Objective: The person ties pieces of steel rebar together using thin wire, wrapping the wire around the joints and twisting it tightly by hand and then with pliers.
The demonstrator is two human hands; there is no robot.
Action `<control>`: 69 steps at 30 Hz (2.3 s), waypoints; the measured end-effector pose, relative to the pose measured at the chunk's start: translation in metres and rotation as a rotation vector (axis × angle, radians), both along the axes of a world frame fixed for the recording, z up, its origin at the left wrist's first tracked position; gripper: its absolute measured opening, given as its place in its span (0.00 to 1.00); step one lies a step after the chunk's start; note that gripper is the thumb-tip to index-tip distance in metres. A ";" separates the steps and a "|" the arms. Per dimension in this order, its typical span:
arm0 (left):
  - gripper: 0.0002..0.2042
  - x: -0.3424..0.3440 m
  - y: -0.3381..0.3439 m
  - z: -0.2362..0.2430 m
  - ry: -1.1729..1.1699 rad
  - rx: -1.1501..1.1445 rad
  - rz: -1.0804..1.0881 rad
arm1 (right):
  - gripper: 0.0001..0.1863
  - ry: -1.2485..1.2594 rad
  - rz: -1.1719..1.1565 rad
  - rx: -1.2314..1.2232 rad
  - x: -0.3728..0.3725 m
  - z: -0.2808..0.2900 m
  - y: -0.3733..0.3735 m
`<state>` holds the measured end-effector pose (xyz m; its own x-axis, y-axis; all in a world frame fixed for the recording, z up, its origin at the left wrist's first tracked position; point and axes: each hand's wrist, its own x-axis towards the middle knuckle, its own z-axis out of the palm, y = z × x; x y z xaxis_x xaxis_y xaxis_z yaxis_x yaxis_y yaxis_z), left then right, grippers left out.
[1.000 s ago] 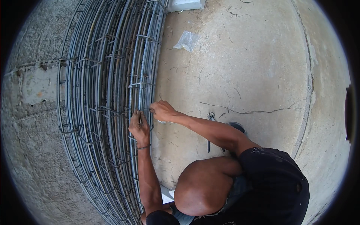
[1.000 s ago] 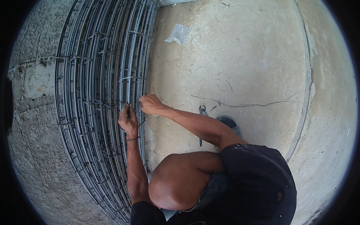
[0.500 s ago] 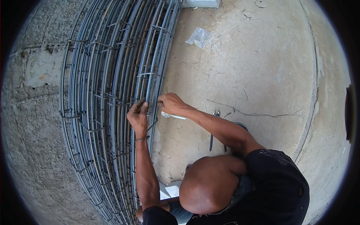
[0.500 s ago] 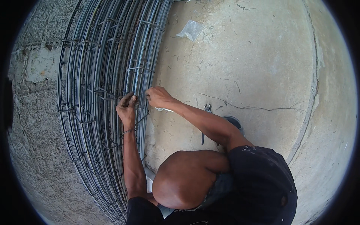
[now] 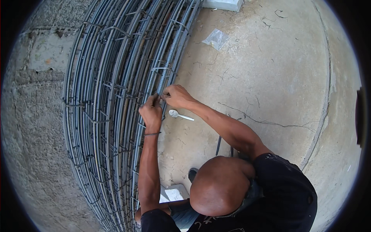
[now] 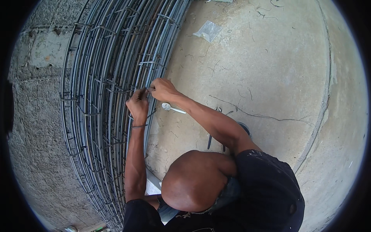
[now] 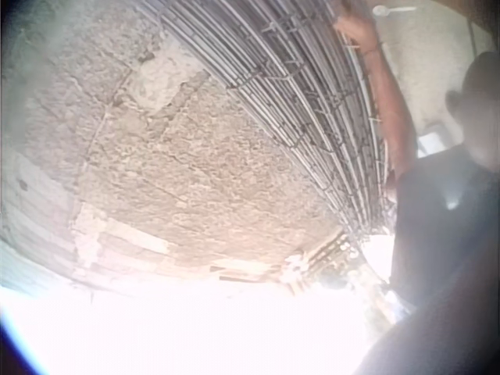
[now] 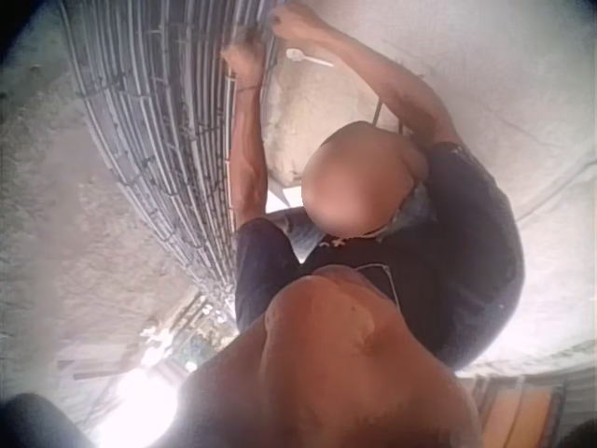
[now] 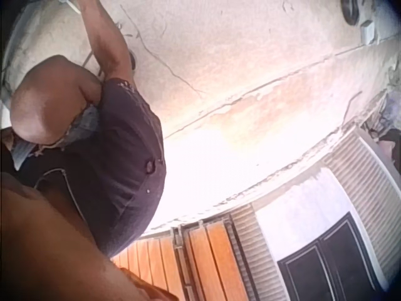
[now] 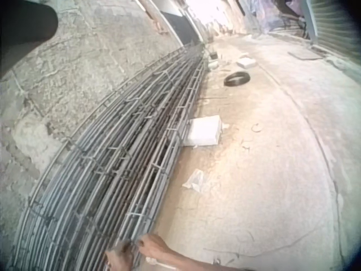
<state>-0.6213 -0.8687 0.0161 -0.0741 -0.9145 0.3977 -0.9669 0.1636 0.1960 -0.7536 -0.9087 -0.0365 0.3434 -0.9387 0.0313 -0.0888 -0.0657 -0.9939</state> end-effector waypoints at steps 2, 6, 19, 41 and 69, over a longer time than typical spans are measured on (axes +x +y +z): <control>0.05 -0.002 0.001 -0.003 -0.014 -0.054 -0.018 | 0.10 0.066 -0.011 -0.059 0.005 0.001 0.002; 0.06 0.003 0.004 -0.009 -0.056 -0.132 -0.084 | 0.10 0.038 -0.156 -0.136 0.019 -0.003 0.016; 0.05 0.001 0.005 -0.009 0.064 -0.089 -0.007 | 0.14 -0.528 -0.046 0.376 0.019 -0.009 0.029; 0.05 -0.010 0.007 0.002 0.177 0.023 0.145 | 0.07 -1.240 0.204 0.985 0.033 -0.044 0.024; 0.06 -0.016 -0.029 0.038 -0.572 0.466 -0.236 | 0.04 -0.866 0.133 0.782 -0.001 -0.027 0.012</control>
<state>-0.6374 -0.8974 0.0539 -0.3658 -0.9124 -0.1834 -0.8882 0.4011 -0.2240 -0.7543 -0.8963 -0.0638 0.5874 -0.7641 -0.2666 0.5980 0.6318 -0.4931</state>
